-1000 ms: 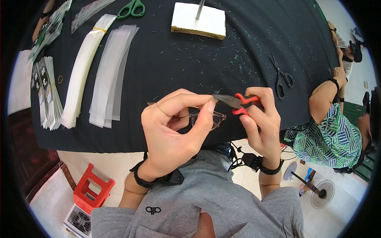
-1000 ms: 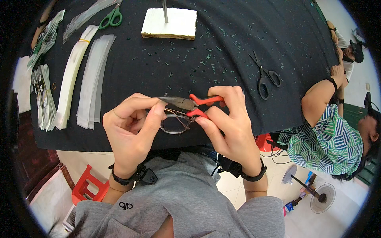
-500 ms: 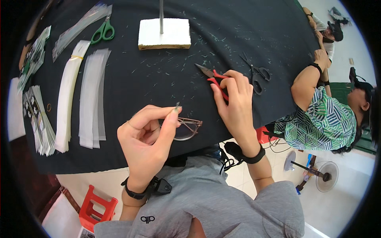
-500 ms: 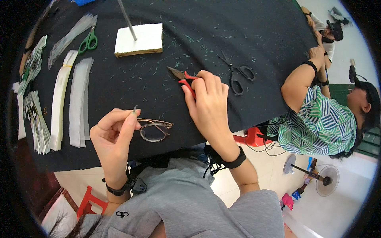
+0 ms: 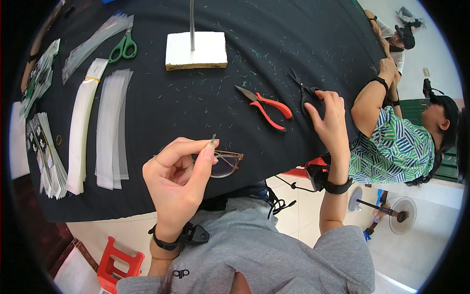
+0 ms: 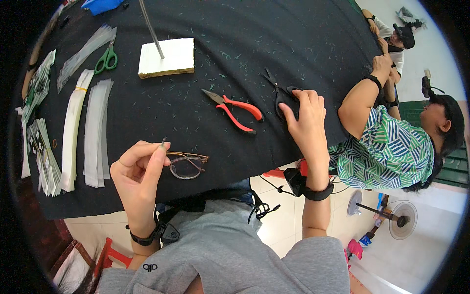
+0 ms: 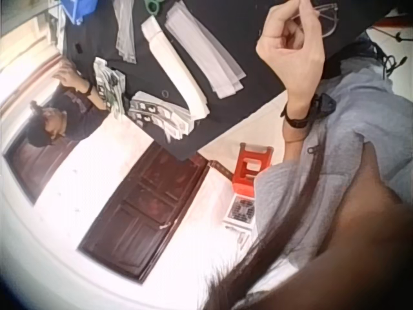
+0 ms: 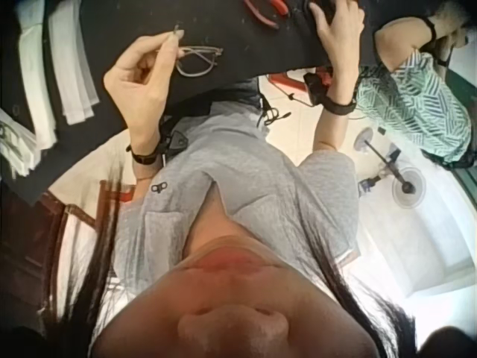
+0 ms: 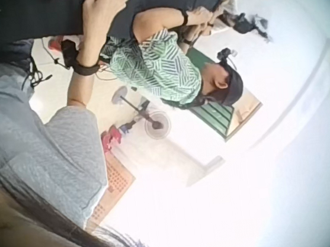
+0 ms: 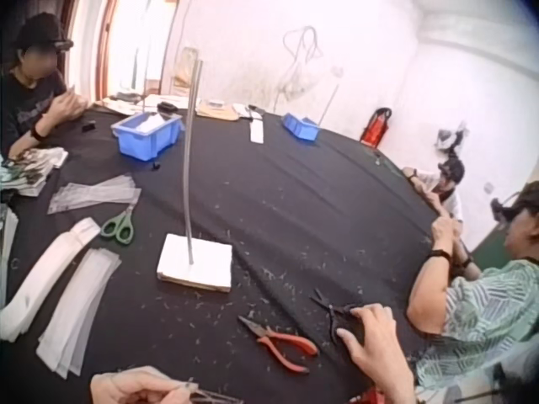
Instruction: The person removes a plastic sleeve from a metal rod, picks up a fishing hook and line, and wraps the line around the hook by hand. They then use pliers to tighten the knot and scissors to trim the excess line.
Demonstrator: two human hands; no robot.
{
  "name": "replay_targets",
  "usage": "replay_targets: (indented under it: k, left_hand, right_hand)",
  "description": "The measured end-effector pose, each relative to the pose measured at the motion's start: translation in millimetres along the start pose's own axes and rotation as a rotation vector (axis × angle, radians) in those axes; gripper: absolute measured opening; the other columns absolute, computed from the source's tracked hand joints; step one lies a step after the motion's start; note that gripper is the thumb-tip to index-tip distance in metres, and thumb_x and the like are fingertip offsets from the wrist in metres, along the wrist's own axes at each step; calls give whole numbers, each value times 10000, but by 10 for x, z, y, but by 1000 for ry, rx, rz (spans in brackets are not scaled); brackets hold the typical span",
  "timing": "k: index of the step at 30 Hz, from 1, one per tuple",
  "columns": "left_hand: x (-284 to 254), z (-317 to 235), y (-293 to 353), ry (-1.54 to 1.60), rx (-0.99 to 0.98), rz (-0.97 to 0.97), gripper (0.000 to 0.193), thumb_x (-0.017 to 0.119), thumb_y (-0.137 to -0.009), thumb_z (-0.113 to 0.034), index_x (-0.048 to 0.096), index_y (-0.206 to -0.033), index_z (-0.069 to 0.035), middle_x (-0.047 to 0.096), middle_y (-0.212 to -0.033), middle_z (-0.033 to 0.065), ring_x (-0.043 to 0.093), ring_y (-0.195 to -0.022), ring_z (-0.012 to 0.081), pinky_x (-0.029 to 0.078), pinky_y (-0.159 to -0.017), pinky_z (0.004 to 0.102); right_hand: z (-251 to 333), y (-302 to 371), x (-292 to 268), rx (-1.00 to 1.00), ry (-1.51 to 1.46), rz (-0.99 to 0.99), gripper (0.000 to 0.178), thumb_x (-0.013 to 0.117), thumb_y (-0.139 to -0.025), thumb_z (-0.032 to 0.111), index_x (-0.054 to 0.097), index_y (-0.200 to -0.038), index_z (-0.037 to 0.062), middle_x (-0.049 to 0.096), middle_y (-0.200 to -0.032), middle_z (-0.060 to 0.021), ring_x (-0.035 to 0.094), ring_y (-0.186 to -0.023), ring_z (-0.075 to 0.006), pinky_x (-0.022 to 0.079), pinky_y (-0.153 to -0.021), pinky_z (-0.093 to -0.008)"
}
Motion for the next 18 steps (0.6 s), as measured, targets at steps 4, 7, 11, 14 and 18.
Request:
replay_targets:
  k: [4, 7, 11, 14, 18]
  left_hand:
    - [-13, -2, 7, -9, 4, -2, 108, 644, -843, 60, 704, -930, 39, 677, -786, 49, 295, -481, -40, 206, -449, 159]
    - [-18, -9, 2, -2, 19, 7, 109, 642, -842, 66, 703, -929, 41, 677, -783, 46, 292, -485, -40, 204, -449, 162]
    - [-33, -10, -18, 23, 23, 8, 116, 640, -841, 72, 704, -932, 41, 669, -767, 31, 290, -497, -41, 203, -453, 161]
    - [-35, 10, -16, 89, -17, 4, 117, 643, -843, 62, 709, -938, 37, 654, -744, 10, 292, -509, -45, 200, -455, 162]
    - [-43, 7, -10, 102, -28, -3, 112, 650, -847, 42, 714, -939, 32, 647, -721, -3, 293, -508, -45, 195, -453, 165]
  right_hand:
    - [0, 10, 22, 40, 3, 32, 356, 674, -858, 156, 558, -1153, -6, 564, -1093, -135, 519, -1026, -312, 392, -869, -402]
    - [26, 34, 5, 78, 73, 37, 365, 656, -870, 139, 530, -1178, -11, 562, -1095, -147, 519, -1028, -318, 373, -863, -395]
    - [48, 47, -58, 112, 74, -32, 374, 633, -886, 121, 500, -1201, -31, 567, -1089, -187, 525, -1042, -326, 373, -871, -395]
    - [-2, -6, -96, 181, -267, -113, 407, 675, -877, 113, 504, -1210, -46, 601, -1039, -159, 578, -904, -223, 465, -831, -319]
    - [100, 7, -91, 212, -653, -98, 364, 776, -802, 81, 551, -1065, -29, 593, -938, -57, 537, -804, -75, 460, -741, -220]
Point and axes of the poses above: each hand's wrist, its own y-axis away from the middle knuckle, its own x-axis out of the palm, z = x × y, the point moved 6 cm from there along -y, towards the middle knuckle
